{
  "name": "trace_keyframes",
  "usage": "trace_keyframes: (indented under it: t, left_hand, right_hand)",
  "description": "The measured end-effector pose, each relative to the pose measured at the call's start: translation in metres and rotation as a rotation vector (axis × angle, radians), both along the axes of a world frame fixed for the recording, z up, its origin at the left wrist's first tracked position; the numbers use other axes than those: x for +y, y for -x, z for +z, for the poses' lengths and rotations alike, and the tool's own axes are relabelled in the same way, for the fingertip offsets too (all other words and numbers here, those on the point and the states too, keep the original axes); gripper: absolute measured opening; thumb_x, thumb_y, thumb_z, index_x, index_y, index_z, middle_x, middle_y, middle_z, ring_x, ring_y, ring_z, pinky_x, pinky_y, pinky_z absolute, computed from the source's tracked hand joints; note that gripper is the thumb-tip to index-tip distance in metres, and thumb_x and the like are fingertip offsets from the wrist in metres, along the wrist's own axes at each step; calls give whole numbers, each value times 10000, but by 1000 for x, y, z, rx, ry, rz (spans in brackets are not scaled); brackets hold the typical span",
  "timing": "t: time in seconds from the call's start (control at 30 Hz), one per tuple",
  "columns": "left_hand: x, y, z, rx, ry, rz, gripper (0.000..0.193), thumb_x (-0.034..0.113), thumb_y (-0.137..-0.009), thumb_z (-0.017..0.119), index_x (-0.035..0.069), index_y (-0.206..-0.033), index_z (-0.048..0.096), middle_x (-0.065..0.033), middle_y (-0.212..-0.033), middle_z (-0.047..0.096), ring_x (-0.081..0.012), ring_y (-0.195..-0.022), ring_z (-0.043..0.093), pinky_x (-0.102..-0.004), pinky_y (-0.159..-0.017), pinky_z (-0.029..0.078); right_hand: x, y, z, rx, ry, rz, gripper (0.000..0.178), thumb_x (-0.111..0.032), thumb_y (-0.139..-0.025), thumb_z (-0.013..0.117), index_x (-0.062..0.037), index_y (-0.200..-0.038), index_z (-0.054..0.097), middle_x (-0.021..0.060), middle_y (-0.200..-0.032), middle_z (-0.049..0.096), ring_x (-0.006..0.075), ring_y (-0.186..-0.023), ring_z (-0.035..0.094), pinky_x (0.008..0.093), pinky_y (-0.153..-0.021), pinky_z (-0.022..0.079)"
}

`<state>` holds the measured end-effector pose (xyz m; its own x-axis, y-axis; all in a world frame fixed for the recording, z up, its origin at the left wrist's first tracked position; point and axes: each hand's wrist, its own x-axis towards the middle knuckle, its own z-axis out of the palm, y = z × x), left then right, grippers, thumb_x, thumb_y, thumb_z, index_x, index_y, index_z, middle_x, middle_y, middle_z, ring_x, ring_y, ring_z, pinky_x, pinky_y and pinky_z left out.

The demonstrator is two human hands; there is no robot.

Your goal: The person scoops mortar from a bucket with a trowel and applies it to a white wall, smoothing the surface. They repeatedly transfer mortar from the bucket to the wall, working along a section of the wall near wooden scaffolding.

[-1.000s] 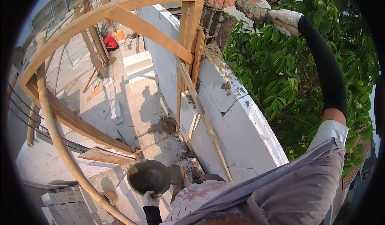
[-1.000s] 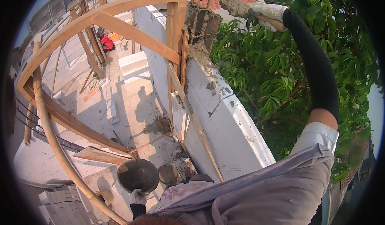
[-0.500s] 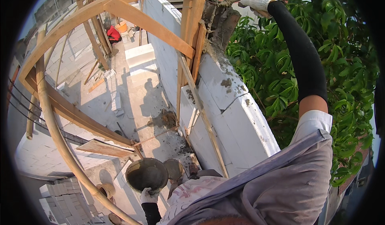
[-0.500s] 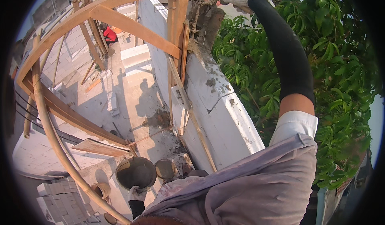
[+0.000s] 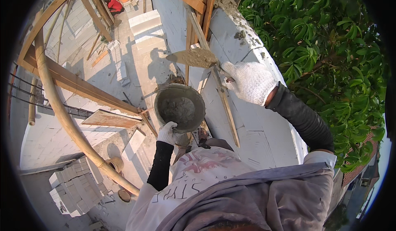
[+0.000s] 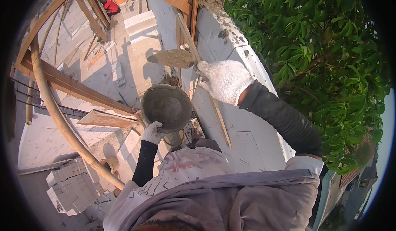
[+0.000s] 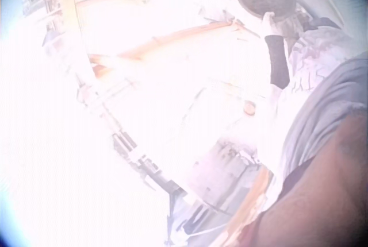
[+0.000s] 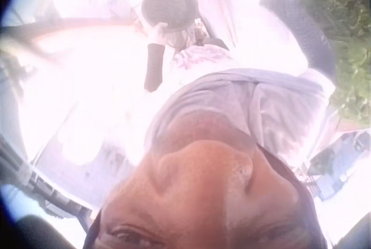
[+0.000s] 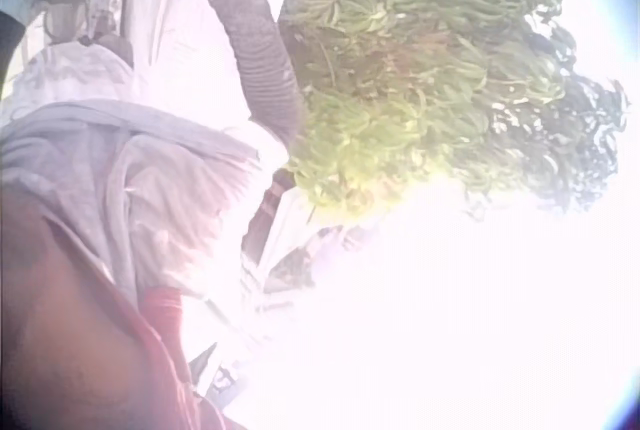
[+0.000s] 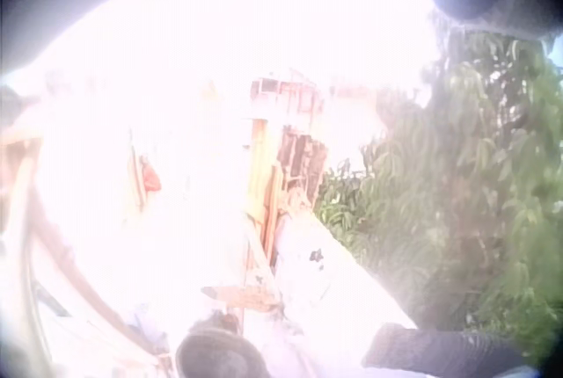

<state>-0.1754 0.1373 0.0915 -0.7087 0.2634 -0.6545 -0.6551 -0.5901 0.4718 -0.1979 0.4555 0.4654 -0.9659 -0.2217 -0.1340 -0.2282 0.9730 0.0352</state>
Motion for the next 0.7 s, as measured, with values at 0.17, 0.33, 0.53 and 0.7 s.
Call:
trace_keyframes:
  t: [0.17,0.33,0.53,0.7]
  left_hand:
    - [20,-4,37,809,736,-248,169,12,-931,594,57,-1067,683,-155,-997,661,-321,-926,702,-447,-829,591]
    - [24,-15,43,779,772,-38,293,43,-909,627,83,-1198,604,-189,-1037,614,-321,-901,647,-400,-789,524]
    - [-9,-23,87,268,416,-105,1032,33,-864,610,84,-1719,33,-217,-1568,446,-250,-1275,572,-330,-1040,505]
    - [-13,-31,120,672,546,62,919,81,-865,607,15,-1679,185,-217,-1546,472,-213,-1187,552,-291,-967,466]
  right_hand:
    - [-13,-8,-208,-49,-140,43,272,-255,-955,654,-33,-1112,667,164,-807,741,376,-805,764,505,-681,597]
    - [-82,11,-186,-272,-200,151,255,-227,-974,612,-20,-1078,718,186,-839,752,383,-828,775,534,-715,600]
    - [-85,30,-165,76,-169,246,259,-236,-999,612,-25,-1134,680,205,-889,751,385,-822,768,539,-688,597]
    - [-106,31,-176,-277,-223,115,365,-335,-955,672,-18,-1135,696,218,-964,766,408,-909,758,520,-799,606]
